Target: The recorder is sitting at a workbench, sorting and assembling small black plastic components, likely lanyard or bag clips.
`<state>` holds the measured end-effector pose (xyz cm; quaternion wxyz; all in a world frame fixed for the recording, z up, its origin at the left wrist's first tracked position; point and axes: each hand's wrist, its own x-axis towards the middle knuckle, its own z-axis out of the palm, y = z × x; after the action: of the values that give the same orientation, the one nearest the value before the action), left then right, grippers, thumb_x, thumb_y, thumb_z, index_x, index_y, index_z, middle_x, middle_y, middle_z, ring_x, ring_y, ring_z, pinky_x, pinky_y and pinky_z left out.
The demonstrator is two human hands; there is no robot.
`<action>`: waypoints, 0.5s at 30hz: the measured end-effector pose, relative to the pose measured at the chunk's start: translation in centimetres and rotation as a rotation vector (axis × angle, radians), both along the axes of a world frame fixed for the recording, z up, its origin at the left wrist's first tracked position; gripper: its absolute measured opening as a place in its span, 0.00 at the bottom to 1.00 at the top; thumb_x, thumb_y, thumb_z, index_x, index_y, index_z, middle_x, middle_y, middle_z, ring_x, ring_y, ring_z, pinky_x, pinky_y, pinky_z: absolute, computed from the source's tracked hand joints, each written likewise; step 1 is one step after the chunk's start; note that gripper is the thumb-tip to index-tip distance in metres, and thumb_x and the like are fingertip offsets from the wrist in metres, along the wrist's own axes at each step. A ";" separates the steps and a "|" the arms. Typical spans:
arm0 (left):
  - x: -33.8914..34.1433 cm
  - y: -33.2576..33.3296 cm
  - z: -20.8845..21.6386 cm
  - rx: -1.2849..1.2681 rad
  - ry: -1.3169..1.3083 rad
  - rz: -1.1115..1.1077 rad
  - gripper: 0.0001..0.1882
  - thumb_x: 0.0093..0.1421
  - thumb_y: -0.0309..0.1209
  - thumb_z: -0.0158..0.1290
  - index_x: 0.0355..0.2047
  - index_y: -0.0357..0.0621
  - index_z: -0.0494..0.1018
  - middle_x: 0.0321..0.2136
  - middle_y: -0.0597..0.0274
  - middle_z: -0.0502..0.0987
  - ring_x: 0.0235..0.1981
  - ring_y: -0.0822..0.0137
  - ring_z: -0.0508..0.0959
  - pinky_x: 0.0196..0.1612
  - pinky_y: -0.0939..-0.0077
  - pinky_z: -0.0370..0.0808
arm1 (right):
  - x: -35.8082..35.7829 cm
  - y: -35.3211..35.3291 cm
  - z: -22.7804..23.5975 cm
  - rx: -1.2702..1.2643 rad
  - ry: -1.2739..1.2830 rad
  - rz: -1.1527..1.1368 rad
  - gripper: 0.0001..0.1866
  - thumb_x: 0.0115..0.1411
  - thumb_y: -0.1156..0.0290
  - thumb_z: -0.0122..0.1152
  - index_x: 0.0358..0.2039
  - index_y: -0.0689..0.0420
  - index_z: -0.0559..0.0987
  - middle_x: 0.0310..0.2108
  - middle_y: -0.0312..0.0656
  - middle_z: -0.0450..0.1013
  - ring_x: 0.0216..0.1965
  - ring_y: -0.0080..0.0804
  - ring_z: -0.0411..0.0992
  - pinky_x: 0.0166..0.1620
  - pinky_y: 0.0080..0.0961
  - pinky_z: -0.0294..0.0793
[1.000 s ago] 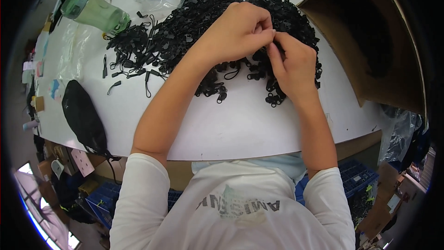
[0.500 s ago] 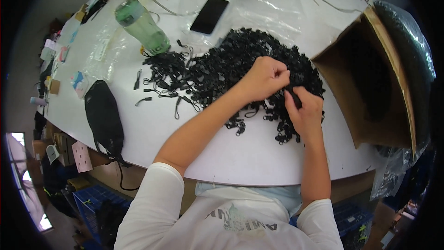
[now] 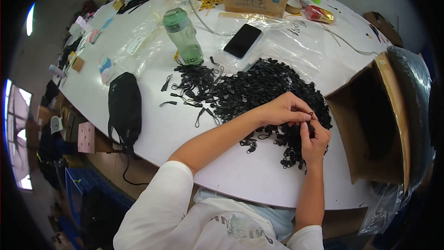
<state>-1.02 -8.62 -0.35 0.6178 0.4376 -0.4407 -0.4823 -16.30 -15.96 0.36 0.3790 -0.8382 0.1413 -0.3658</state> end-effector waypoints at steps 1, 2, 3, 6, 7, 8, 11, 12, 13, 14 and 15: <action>0.2 0.2 0.0 -0.045 -0.004 0.020 0.08 0.59 0.28 0.57 0.35 0.35 0.80 0.24 0.65 0.78 0.21 0.80 0.72 0.24 0.87 0.69 | 0.2 0.0 0.0 -0.031 -0.013 -0.002 0.05 0.56 0.77 0.59 0.26 0.65 0.74 0.14 0.41 0.65 0.14 0.26 0.61 0.21 0.22 0.59; 0.3 0.4 0.1 -0.046 -0.016 0.050 0.07 0.57 0.26 0.58 0.34 0.35 0.80 0.25 0.63 0.79 0.23 0.77 0.75 0.27 0.85 0.72 | 0.4 0.1 0.1 -0.030 -0.017 0.020 0.05 0.56 0.77 0.59 0.26 0.65 0.74 0.14 0.41 0.65 0.14 0.26 0.61 0.21 0.22 0.59; 0.4 0.5 -0.3 -0.046 -0.021 0.073 0.07 0.57 0.26 0.58 0.34 0.35 0.80 0.25 0.63 0.79 0.23 0.77 0.75 0.27 0.85 0.72 | 0.4 0.4 0.1 -0.090 0.021 0.029 0.04 0.55 0.78 0.59 0.27 0.65 0.75 0.15 0.43 0.66 0.14 0.29 0.63 0.21 0.24 0.61; 0.4 -0.2 -0.1 -0.185 -0.235 0.143 0.05 0.56 0.26 0.59 0.32 0.39 0.81 0.26 0.62 0.78 0.27 0.76 0.76 0.30 0.82 0.71 | 0.1 0.2 0.1 -0.192 0.005 0.034 0.03 0.54 0.79 0.59 0.28 0.65 0.76 0.16 0.44 0.68 0.14 0.35 0.65 0.20 0.26 0.62; 0.5 0.1 -0.1 -0.164 -0.300 0.182 0.05 0.55 0.26 0.59 0.31 0.40 0.81 0.25 0.62 0.78 0.27 0.74 0.77 0.30 0.81 0.72 | 0.2 0.3 -0.1 -0.239 -0.016 0.037 0.02 0.54 0.80 0.59 0.28 0.65 0.76 0.17 0.45 0.68 0.14 0.36 0.65 0.20 0.27 0.62; 0.6 0.3 -0.2 -0.195 -0.438 0.227 0.05 0.54 0.26 0.59 0.31 0.40 0.81 0.25 0.60 0.78 0.27 0.71 0.77 0.30 0.79 0.72 | 0.2 0.4 -0.1 -0.270 -0.006 0.031 0.03 0.54 0.80 0.59 0.28 0.66 0.76 0.18 0.45 0.69 0.15 0.37 0.66 0.20 0.28 0.63; 0.7 0.6 0.1 -0.350 -0.838 0.315 0.04 0.52 0.27 0.57 0.28 0.41 0.79 0.24 0.59 0.77 0.27 0.58 0.77 0.29 0.70 0.73 | 0.1 0.4 -0.6 -0.318 -0.018 -0.059 0.03 0.54 0.79 0.59 0.28 0.66 0.75 0.18 0.45 0.69 0.16 0.38 0.66 0.20 0.29 0.63; 0.7 0.8 0.3 -0.326 -0.902 0.306 0.05 0.52 0.29 0.57 0.28 0.43 0.79 0.24 0.60 0.77 0.28 0.58 0.78 0.30 0.68 0.74 | 0.3 0.5 -0.6 -0.320 -0.025 -0.081 0.04 0.55 0.78 0.59 0.28 0.66 0.75 0.17 0.46 0.68 0.15 0.39 0.66 0.20 0.30 0.63; 0.5 1.2 0.6 -0.298 -0.960 0.292 0.06 0.51 0.31 0.57 0.28 0.44 0.79 0.25 0.61 0.77 0.29 0.57 0.78 0.32 0.66 0.74 | 0.1 0.8 -0.8 -0.318 -0.031 -0.078 0.04 0.55 0.78 0.59 0.28 0.66 0.75 0.17 0.46 0.68 0.15 0.39 0.66 0.20 0.30 0.63; 0.6 1.3 0.6 -0.295 -0.966 0.291 0.06 0.51 0.31 0.57 0.28 0.44 0.79 0.25 0.61 0.77 0.29 0.57 0.78 0.32 0.66 0.74 | 0.0 1.1 -0.9 -0.245 0.014 -0.098 0.05 0.57 0.77 0.58 0.28 0.65 0.75 0.17 0.46 0.69 0.16 0.39 0.67 0.22 0.30 0.63; 0.6 1.2 0.7 -0.327 -1.057 0.286 0.05 0.51 0.30 0.57 0.28 0.45 0.79 0.25 0.61 0.76 0.29 0.57 0.78 0.32 0.65 0.75 | 0.0 1.3 -1.0 -0.172 0.060 -0.119 0.06 0.58 0.76 0.57 0.28 0.65 0.74 0.17 0.47 0.69 0.17 0.39 0.68 0.23 0.31 0.63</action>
<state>-0.42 -7.40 0.36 0.4325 0.5733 -0.6950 -0.0350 -16.33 -14.69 -0.69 0.2789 -0.8683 0.1701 -0.3732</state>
